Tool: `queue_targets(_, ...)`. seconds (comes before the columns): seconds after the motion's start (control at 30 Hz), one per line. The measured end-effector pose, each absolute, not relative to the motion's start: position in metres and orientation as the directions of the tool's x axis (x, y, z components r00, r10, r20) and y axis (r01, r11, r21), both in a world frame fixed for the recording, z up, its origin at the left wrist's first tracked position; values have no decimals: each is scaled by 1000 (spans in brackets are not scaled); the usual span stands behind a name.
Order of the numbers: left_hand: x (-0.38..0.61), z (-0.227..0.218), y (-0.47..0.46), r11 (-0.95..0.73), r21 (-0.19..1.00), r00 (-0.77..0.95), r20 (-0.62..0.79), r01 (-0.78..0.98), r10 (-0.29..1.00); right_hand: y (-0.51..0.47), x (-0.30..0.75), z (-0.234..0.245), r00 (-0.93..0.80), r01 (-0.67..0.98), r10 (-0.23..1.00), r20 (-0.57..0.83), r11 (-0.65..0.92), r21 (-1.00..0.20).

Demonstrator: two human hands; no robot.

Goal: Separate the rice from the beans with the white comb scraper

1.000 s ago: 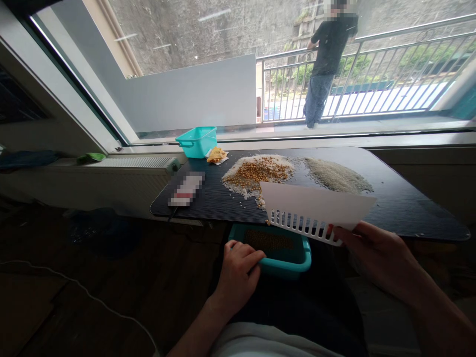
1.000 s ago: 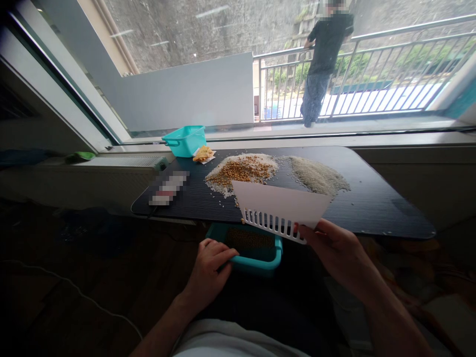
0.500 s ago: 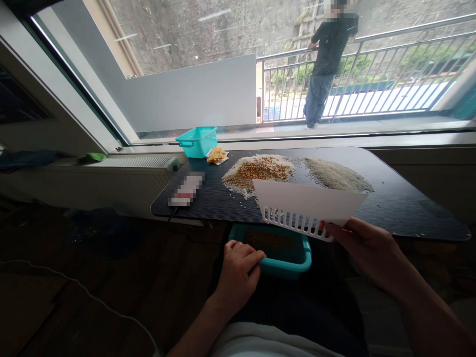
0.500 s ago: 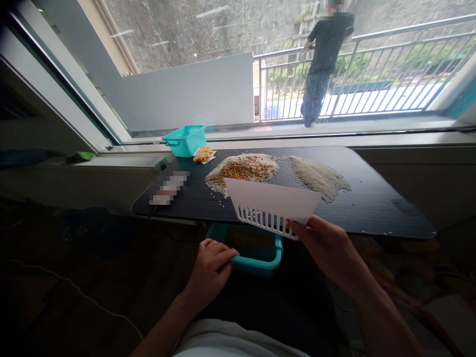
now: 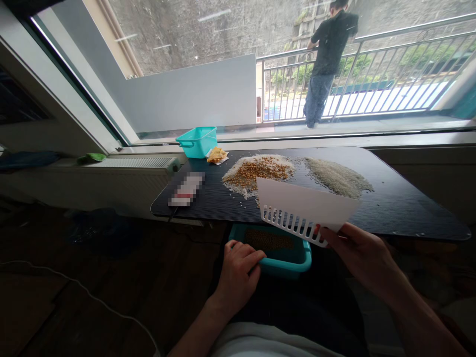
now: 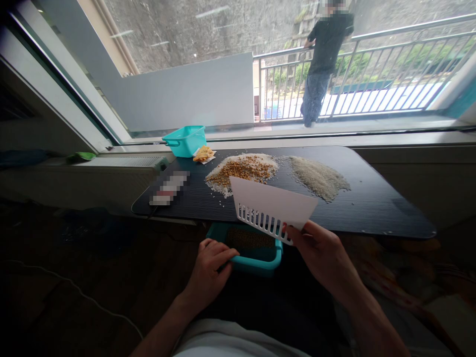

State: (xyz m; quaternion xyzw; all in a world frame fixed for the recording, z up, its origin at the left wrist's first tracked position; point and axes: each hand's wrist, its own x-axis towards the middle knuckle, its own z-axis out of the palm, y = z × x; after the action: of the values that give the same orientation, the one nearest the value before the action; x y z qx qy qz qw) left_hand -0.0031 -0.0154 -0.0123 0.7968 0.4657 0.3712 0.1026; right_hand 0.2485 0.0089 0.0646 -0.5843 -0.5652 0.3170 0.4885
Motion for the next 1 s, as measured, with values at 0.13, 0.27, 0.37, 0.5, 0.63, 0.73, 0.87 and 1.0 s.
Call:
queue_targets(0.13,-3,-12,-16,-543,505,284,501,671,817,7,259,62,225,379,963,152,57,-923)
queue_targets(0.27,-3,-11,-16,-542,506,281,503,671,817,8,275,57,297,422,942,157,18,-907)
queue_targets(0.37,-2,-11,-16,-540,508,277,504,671,818,10,284,55,351,444,920,177,3,-896)
queue_targets(0.5,-2,-11,-15,-526,506,278,485,684,829,11,280,61,366,403,913,179,18,-915)
queue_targets(0.63,-1,-11,-16,-523,501,281,481,690,830,14,267,69,308,350,939,152,36,-936)
queue_targets(0.73,-2,-11,-16,-527,504,282,484,685,828,16,264,68,233,378,959,163,65,-924)
queue_targets(0.87,-3,-12,-16,-533,501,291,483,682,826,17,267,64,161,423,971,176,93,-901)
queue_targets(1.0,-2,-12,-16,-526,504,284,480,685,830,19,261,67,154,401,973,171,96,-911)
